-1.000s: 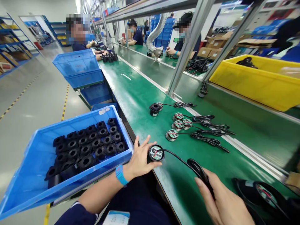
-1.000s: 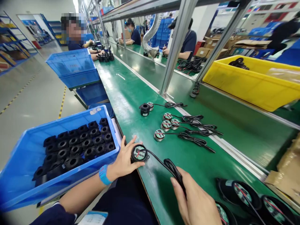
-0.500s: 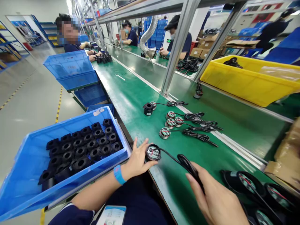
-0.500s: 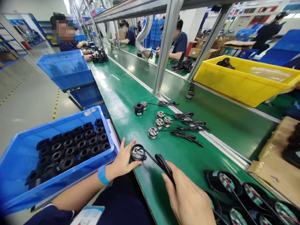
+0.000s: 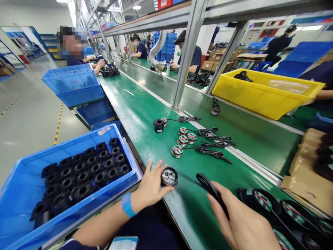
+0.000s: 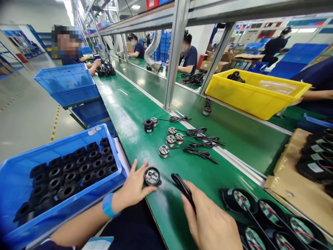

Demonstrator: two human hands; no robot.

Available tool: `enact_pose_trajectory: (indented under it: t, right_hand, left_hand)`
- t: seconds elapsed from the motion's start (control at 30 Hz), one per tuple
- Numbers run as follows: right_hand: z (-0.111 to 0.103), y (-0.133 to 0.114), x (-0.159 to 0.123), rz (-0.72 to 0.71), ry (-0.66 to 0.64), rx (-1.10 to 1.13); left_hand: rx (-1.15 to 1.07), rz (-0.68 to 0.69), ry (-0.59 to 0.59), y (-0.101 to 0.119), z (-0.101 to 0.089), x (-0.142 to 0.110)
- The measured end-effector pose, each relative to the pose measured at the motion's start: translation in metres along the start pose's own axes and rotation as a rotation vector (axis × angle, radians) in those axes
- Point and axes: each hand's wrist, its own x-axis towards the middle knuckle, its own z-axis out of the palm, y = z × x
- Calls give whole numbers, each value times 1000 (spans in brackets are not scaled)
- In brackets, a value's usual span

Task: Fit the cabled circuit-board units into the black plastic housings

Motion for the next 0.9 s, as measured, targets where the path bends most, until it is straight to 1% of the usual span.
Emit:
enact_pose_trajectory:
  t: [0.07,0.13,0.2,0.27,0.33,0.4,0.5,0.6,0.7,0.8,0.83,0.9]
  right_hand:
    - [0,11,-5,-25,-42,-43]
    - [-2,25,-12,-9,-120,10]
    - [-5,37,-16,58,-198,164]
    - [-9,42,-16,147,-236,354]
    - [-14,38,-11,232,-237,531]
    - [-19,28,-4,279,-246,663]
    - [-26,9,1,252,-242,747]
    - [-35,-4,-1,151,-183,716]
    - [-48,-12,-4,56,-147,554]
    - [-66,-21,-2,9,-206,381]
    - [-73,-24,0,12,-240,349]
    - [-86,-29,7,62,-286,314]
  left_hand:
    - [-33,-13,-42,2,1,2]
    - [-105,-17,-92,8,-3,4]
    - [-216,-36,-105,19,-11,4]
    - [-323,-58,-90,32,-23,4]
    - [-389,-52,-60,44,-33,3]
    - [-415,0,-23,52,-39,3]
    - [-400,131,43,58,-41,2]
    - [-318,238,112,61,-41,4]
    - [-237,330,140,66,-42,7]
    - [-228,415,107,72,-41,11]
    - [-244,426,84,75,-40,13]
    - [-285,433,14,78,-35,18]
